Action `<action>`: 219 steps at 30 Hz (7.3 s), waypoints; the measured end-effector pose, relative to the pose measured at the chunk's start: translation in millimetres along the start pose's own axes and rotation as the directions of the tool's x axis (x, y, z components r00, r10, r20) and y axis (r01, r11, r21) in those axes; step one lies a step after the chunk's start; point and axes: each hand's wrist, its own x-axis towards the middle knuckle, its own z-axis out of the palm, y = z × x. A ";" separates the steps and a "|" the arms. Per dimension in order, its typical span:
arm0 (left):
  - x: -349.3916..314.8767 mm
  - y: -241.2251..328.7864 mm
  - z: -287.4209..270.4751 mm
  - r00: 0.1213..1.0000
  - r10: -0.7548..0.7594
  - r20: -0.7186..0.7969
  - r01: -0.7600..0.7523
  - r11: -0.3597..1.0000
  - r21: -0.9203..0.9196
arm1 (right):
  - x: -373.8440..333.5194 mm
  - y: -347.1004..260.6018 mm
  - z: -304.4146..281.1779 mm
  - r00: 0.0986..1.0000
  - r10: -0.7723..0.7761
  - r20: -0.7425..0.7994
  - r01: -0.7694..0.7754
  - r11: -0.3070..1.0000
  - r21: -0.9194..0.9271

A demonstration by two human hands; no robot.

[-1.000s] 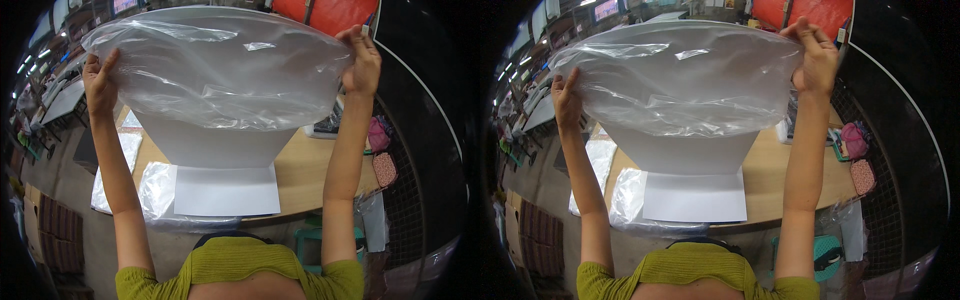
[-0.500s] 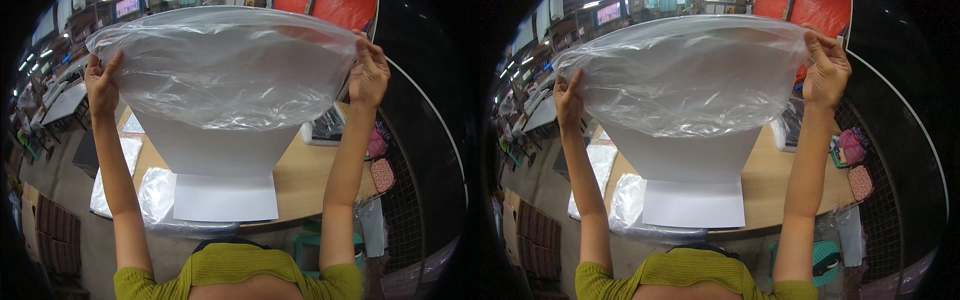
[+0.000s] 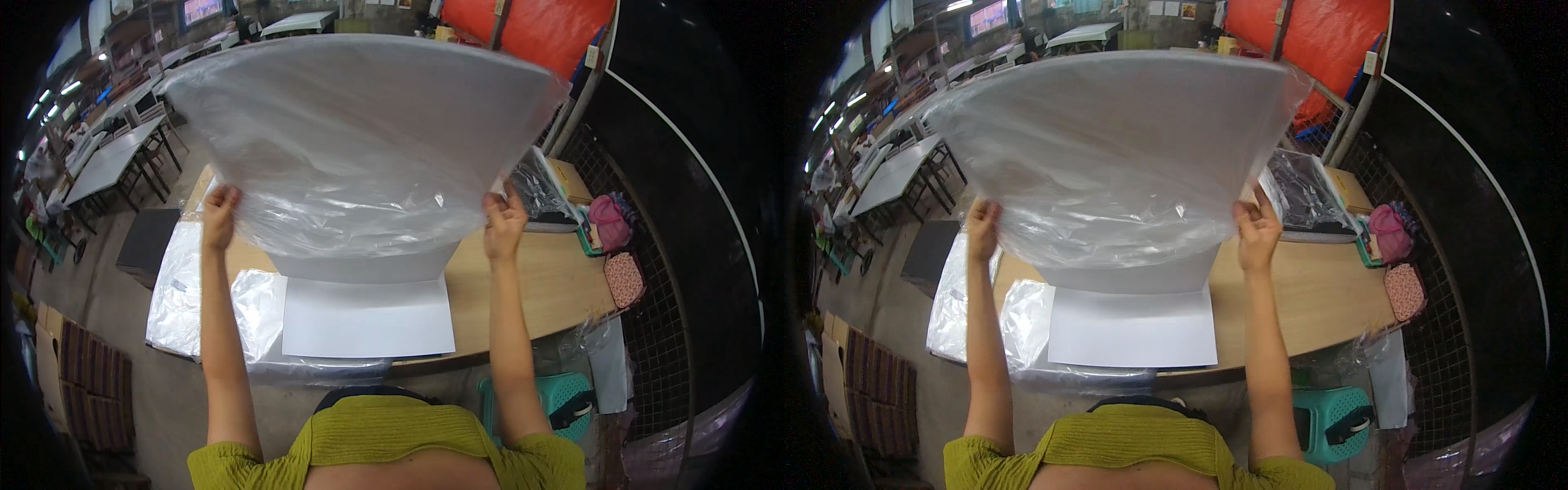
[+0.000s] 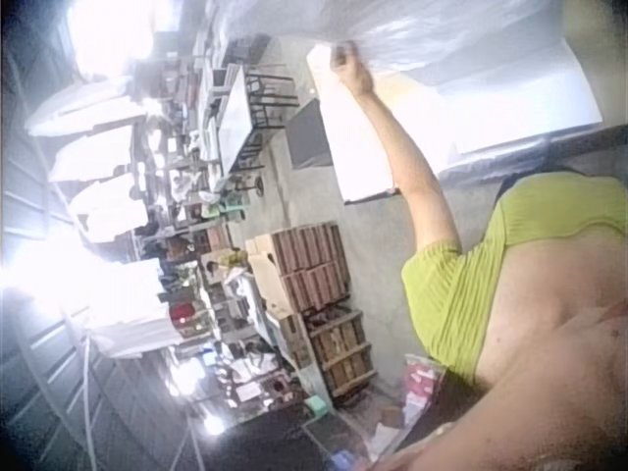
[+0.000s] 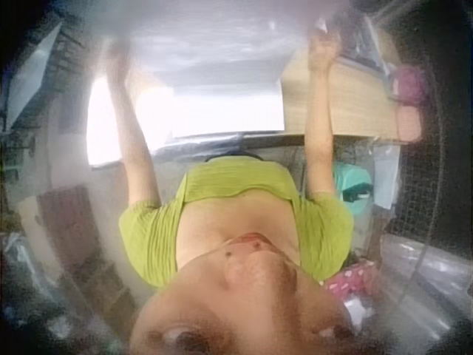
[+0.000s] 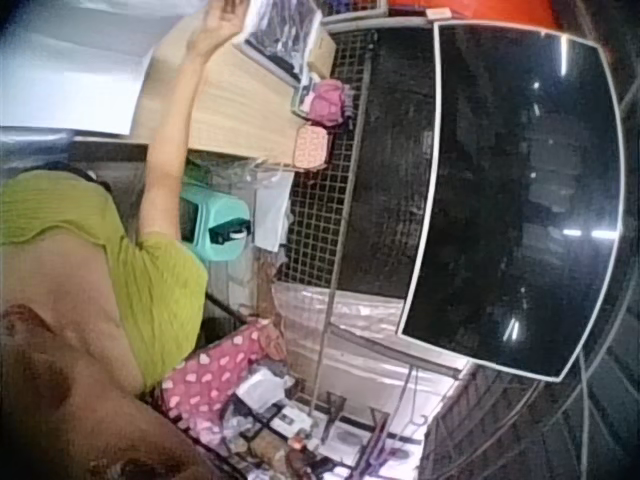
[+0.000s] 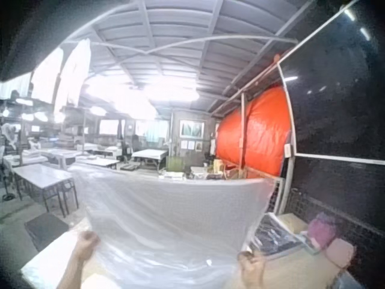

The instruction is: The person packages black and white boards by hand by sliding each board into a clear plastic sleeve.

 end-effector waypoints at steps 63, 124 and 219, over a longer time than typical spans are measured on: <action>-351.0 -121.0 386.3 -0.239 -0.507 0.828 0.219 0.803 0.554 | -228.7 41.9 -505.8 0.412 0.519 -0.749 -0.898 0.370 -0.238; -120.3 -134.0 -146.3 0.784 -0.506 -0.359 0.610 0.523 0.595 | -144.2 222.5 330.4 0.583 0.339 0.738 -0.286 0.936 -0.205; -77.3 -16.9 39.4 0.979 0.077 0.188 0.190 -0.026 -0.981 | -158.3 -55.5 -20.5 0.634 0.048 0.772 -0.664 0.545 0.512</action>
